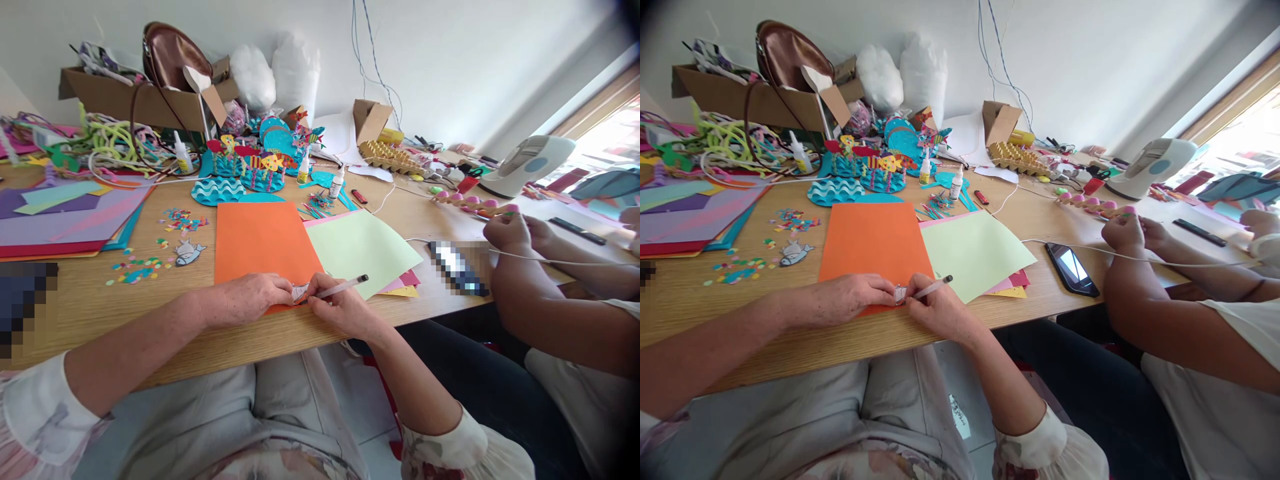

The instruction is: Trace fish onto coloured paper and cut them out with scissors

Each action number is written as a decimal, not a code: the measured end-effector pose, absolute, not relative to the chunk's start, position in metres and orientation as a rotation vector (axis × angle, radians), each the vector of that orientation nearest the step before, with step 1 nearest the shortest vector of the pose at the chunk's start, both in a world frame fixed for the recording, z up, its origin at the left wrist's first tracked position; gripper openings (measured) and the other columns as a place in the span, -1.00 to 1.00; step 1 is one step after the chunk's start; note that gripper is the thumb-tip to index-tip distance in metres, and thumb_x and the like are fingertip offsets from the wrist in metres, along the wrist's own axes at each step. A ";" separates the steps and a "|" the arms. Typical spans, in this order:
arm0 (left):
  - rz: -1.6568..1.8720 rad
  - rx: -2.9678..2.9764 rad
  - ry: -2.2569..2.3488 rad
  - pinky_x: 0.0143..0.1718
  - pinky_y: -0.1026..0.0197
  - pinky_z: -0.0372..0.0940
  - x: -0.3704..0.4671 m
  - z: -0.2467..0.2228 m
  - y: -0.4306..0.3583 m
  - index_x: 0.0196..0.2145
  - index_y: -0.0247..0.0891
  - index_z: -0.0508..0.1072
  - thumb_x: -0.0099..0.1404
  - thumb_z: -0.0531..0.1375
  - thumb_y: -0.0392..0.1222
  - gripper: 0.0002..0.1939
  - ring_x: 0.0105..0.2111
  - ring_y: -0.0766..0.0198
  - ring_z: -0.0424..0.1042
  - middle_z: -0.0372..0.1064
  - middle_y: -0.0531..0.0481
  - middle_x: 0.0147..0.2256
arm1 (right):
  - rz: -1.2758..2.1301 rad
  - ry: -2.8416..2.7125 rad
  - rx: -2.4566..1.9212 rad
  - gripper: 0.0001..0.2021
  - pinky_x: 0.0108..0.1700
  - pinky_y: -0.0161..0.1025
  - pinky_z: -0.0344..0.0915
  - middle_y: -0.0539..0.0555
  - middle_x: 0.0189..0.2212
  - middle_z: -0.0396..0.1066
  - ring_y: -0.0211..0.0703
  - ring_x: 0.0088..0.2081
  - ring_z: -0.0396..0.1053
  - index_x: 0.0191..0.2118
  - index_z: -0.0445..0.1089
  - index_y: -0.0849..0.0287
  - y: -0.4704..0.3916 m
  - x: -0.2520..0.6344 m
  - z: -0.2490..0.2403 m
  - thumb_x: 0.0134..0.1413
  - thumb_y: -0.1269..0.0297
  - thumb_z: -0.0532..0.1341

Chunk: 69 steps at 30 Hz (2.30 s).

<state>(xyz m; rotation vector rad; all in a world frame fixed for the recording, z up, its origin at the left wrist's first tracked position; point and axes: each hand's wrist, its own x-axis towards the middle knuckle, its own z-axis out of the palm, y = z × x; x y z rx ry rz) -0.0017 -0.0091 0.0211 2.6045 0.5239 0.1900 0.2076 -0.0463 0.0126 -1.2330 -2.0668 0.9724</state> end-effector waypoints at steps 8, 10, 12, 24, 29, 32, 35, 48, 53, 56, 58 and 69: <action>0.192 2.635 0.526 -0.05 0.31 0.14 -0.002 0.018 -0.010 -0.02 -0.12 0.36 0.26 -0.06 -0.42 -0.59 -0.06 0.27 0.30 0.36 0.01 -0.05 | 0.974 -2.062 -1.241 -0.92 -0.47 -0.37 0.07 -0.10 -0.56 0.19 -0.32 -0.50 0.13 -0.45 0.22 0.16 -0.047 0.208 0.014 -0.07 0.47 0.05; 0.190 2.647 0.526 -0.05 0.30 0.14 -0.002 0.017 -0.009 -0.02 -0.11 0.36 0.25 -0.06 -0.42 -0.58 -0.06 0.26 0.30 0.35 0.01 -0.05 | 0.977 -2.061 -1.241 -0.92 -0.47 -0.37 0.07 -0.11 -0.57 0.18 -0.32 -0.50 0.13 -0.45 0.21 0.16 -0.047 0.208 0.014 -0.07 0.47 0.05; 0.187 2.650 0.526 -0.04 0.31 0.14 -0.002 0.016 -0.009 -0.02 -0.11 0.35 0.26 -0.06 -0.42 -0.58 -0.05 0.27 0.29 0.34 0.02 -0.04 | 0.977 -2.063 -1.238 -0.92 -0.47 -0.37 0.07 -0.11 -0.57 0.17 -0.32 -0.50 0.13 -0.44 0.21 0.16 -0.047 0.208 0.014 -0.06 0.47 0.05; 0.201 2.656 0.535 -0.04 0.34 0.12 -0.002 0.018 -0.011 -0.01 -0.15 0.35 0.25 -0.06 -0.45 -0.57 -0.05 0.28 0.29 0.35 0.01 -0.05 | 0.979 -2.072 -1.250 -0.89 -0.46 -0.37 0.07 -0.09 -0.54 0.21 -0.32 -0.49 0.14 -0.42 0.22 0.16 -0.045 0.208 0.013 -0.07 0.49 0.03; 0.207 2.672 0.526 -0.01 0.32 0.11 -0.004 0.013 -0.010 -0.01 -0.16 0.34 0.25 -0.06 -0.44 -0.58 -0.04 0.28 0.28 0.33 0.00 -0.03 | 0.951 -2.070 -1.210 -0.90 -0.47 -0.38 0.05 -0.11 -0.57 0.17 -0.33 -0.50 0.13 -0.44 0.20 0.15 -0.045 0.204 0.012 -0.08 0.50 0.04; 0.194 2.688 0.532 -0.02 0.31 0.12 -0.004 0.011 -0.010 -0.04 -0.17 0.36 0.22 -0.05 -0.46 -0.58 -0.05 0.27 0.29 0.33 0.00 -0.03 | 0.922 -2.067 -1.206 -0.89 -0.48 -0.38 0.04 -0.12 -0.59 0.15 -0.34 -0.52 0.13 -0.46 0.20 0.15 -0.045 0.202 0.011 -0.09 0.51 0.05; 0.190 2.695 0.535 -0.02 0.30 0.13 -0.005 0.011 -0.011 -0.05 -0.18 0.36 0.22 -0.05 -0.47 -0.58 -0.05 0.26 0.29 0.33 0.00 -0.03 | 0.905 -2.059 -1.210 -0.89 -0.48 -0.38 0.04 -0.13 -0.59 0.16 -0.34 -0.52 0.12 -0.46 0.20 0.16 -0.045 0.201 0.009 -0.09 0.51 0.05; 0.209 2.664 0.559 -0.03 0.31 0.14 -0.003 0.014 -0.012 -0.03 -0.15 0.36 0.25 -0.05 -0.44 -0.59 -0.05 0.28 0.30 0.34 0.01 -0.03 | 0.955 -2.083 -1.216 -0.90 -0.47 -0.38 0.05 -0.09 -0.55 0.22 -0.32 -0.50 0.14 -0.43 0.23 0.17 -0.046 0.207 0.011 -0.06 0.49 0.04; 0.217 2.662 0.552 -0.01 0.32 0.13 -0.003 0.014 -0.012 -0.02 -0.15 0.36 0.26 -0.06 -0.44 -0.59 -0.04 0.29 0.29 0.34 0.01 -0.04 | 0.951 -2.080 -1.210 -0.90 -0.47 -0.38 0.06 -0.09 -0.54 0.21 -0.32 -0.50 0.14 -0.43 0.22 0.16 -0.046 0.207 0.010 -0.07 0.49 0.04; 0.224 2.668 0.546 -0.02 0.32 0.13 -0.003 0.012 -0.011 -0.04 -0.14 0.37 0.23 -0.05 -0.45 -0.58 -0.05 0.28 0.30 0.34 0.02 -0.04 | 0.928 -2.074 -1.210 -0.90 -0.47 -0.38 0.04 -0.11 -0.58 0.17 -0.33 -0.51 0.12 -0.45 0.20 0.16 -0.046 0.204 0.011 -0.08 0.49 0.04; 0.230 2.667 0.545 -0.02 0.32 0.14 -0.003 0.011 -0.010 -0.06 -0.15 0.38 0.23 -0.05 -0.46 -0.59 -0.05 0.28 0.30 0.34 0.02 -0.05 | 0.910 -2.060 -1.207 -0.90 -0.47 -0.38 0.03 -0.12 -0.58 0.16 -0.34 -0.52 0.11 -0.46 0.20 0.15 -0.046 0.202 0.011 -0.08 0.50 0.04; 0.205 2.677 0.576 -0.01 0.31 0.14 -0.003 0.012 -0.011 -0.03 -0.14 0.36 0.22 -0.06 -0.46 -0.56 -0.04 0.28 0.29 0.33 0.02 -0.03 | 0.927 -2.003 -1.237 -0.92 -0.48 -0.37 0.03 -0.12 -0.59 0.15 -0.33 -0.52 0.10 -0.47 0.18 0.15 -0.044 0.206 0.007 -0.08 0.47 0.05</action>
